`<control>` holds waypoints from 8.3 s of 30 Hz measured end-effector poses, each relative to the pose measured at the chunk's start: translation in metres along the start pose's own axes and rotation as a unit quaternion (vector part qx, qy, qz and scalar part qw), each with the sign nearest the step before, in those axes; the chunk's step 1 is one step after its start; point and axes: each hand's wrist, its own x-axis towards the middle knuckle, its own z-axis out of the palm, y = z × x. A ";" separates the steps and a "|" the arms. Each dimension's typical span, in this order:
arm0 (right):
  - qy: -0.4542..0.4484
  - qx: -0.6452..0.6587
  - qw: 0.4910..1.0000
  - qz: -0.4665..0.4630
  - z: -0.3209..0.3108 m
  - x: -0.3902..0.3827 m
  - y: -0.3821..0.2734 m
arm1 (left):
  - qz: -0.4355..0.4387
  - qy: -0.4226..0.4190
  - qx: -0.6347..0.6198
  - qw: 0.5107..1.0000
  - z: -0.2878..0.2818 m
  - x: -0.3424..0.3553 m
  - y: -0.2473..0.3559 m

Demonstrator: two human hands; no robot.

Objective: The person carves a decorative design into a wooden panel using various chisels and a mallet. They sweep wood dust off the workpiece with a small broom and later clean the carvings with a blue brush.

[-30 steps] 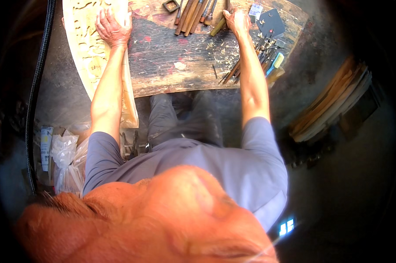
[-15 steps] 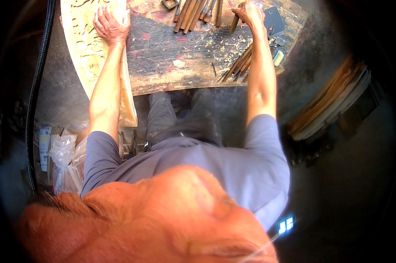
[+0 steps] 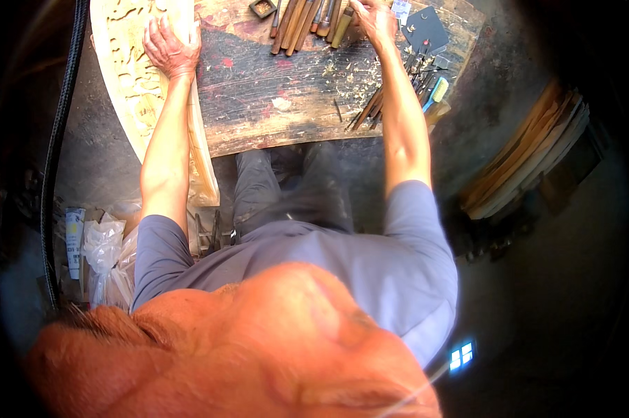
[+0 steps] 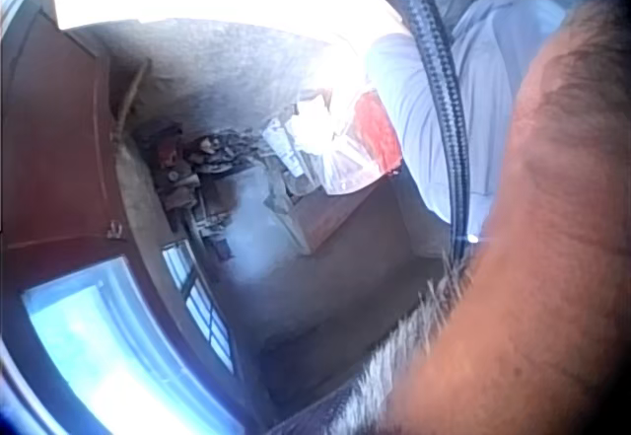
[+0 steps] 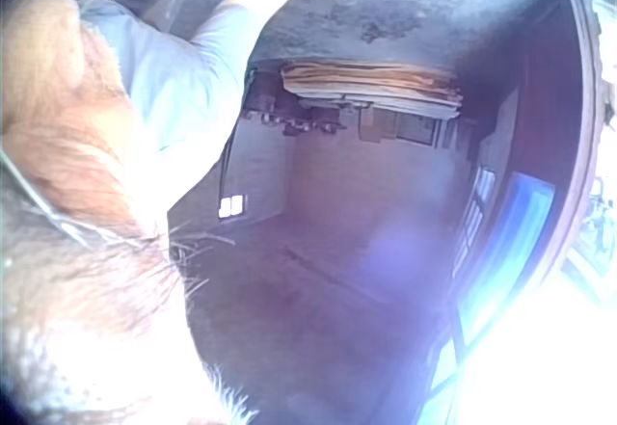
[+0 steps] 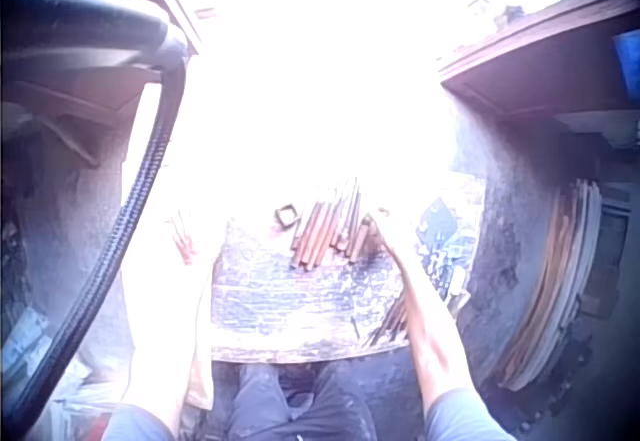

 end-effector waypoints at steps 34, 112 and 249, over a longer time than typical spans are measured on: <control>0.083 -0.243 0.955 0.146 -0.117 0.046 0.121 | 0.038 -0.007 0.052 0.998 0.004 0.001 -0.010; 0.251 0.050 0.967 0.006 0.041 -0.150 0.091 | 0.055 -0.080 0.018 0.995 0.006 -0.003 0.000; 0.086 -0.207 0.973 0.062 -0.026 -0.092 0.074 | 0.023 -0.045 0.013 0.999 0.008 -0.002 0.001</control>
